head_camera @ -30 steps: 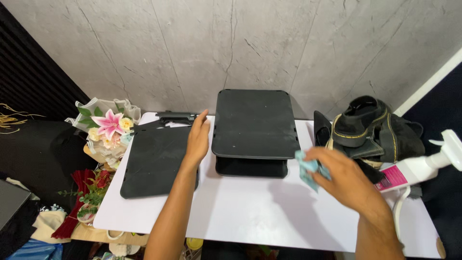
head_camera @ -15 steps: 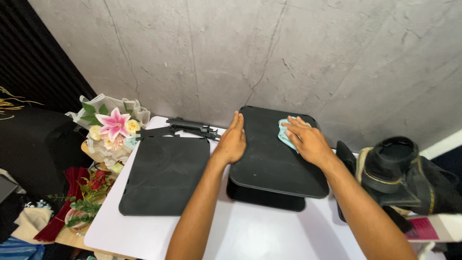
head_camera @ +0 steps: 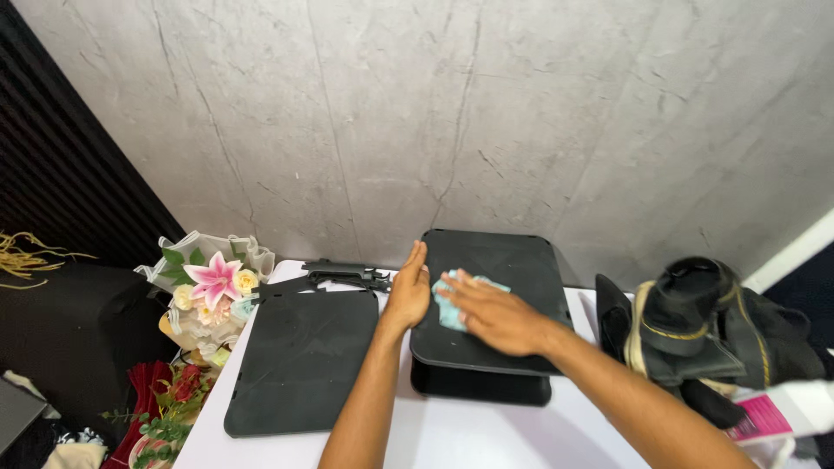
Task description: The person wipes a black plastic stool seat with a cloth, then attaches four legs to the seat. They spray the seat with a cleaning solution and wipe it again before stacking the assembled stool on another seat.
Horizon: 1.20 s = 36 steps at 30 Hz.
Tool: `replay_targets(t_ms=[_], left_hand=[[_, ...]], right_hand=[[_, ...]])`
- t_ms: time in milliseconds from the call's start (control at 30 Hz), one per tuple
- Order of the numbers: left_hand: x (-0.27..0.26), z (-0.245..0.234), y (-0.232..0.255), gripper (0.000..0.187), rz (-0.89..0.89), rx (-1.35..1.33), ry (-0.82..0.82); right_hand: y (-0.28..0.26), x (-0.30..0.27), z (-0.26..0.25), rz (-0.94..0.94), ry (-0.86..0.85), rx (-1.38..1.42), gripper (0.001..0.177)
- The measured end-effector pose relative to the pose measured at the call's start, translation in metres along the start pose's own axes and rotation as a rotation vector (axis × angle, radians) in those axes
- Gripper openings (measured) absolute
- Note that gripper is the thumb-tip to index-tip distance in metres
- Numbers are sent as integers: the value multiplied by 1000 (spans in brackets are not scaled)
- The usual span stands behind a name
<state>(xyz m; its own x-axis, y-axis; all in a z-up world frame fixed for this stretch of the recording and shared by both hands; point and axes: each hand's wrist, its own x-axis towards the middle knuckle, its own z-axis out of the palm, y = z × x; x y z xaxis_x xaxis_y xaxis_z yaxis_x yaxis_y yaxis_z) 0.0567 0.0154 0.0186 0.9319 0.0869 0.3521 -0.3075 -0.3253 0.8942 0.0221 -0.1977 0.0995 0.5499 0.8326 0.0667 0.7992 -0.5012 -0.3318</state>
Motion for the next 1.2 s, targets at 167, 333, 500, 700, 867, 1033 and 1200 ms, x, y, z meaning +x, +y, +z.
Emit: replay_targets(t_ms=[167, 333, 500, 700, 867, 1033, 1200], left_hand=[[-4, -4, 7, 51, -65, 104, -37], [-5, -9, 21, 53, -101, 201, -60], [-7, -8, 20, 52, -71, 233, -45], [-8, -6, 14, 49, -77, 44, -28], [-6, -8, 17, 52, -138, 26, 7], [-9, -9, 28, 54, -225, 75, -5], [-12, -11, 44, 54, -314, 92, -8]], right_hand=[[-39, -68, -5, 31, -77, 108, 54], [-3, -95, -16, 220, 0, -37, 57], [67, -57, -18, 370, 93, -130, 59], [93, 30, -12, 341, 32, -177, 62], [51, 68, 8, 266, -7, -128, 62], [47, 62, 5, 298, -21, -48, 61], [81, 26, -17, 431, -1, -177, 64]])
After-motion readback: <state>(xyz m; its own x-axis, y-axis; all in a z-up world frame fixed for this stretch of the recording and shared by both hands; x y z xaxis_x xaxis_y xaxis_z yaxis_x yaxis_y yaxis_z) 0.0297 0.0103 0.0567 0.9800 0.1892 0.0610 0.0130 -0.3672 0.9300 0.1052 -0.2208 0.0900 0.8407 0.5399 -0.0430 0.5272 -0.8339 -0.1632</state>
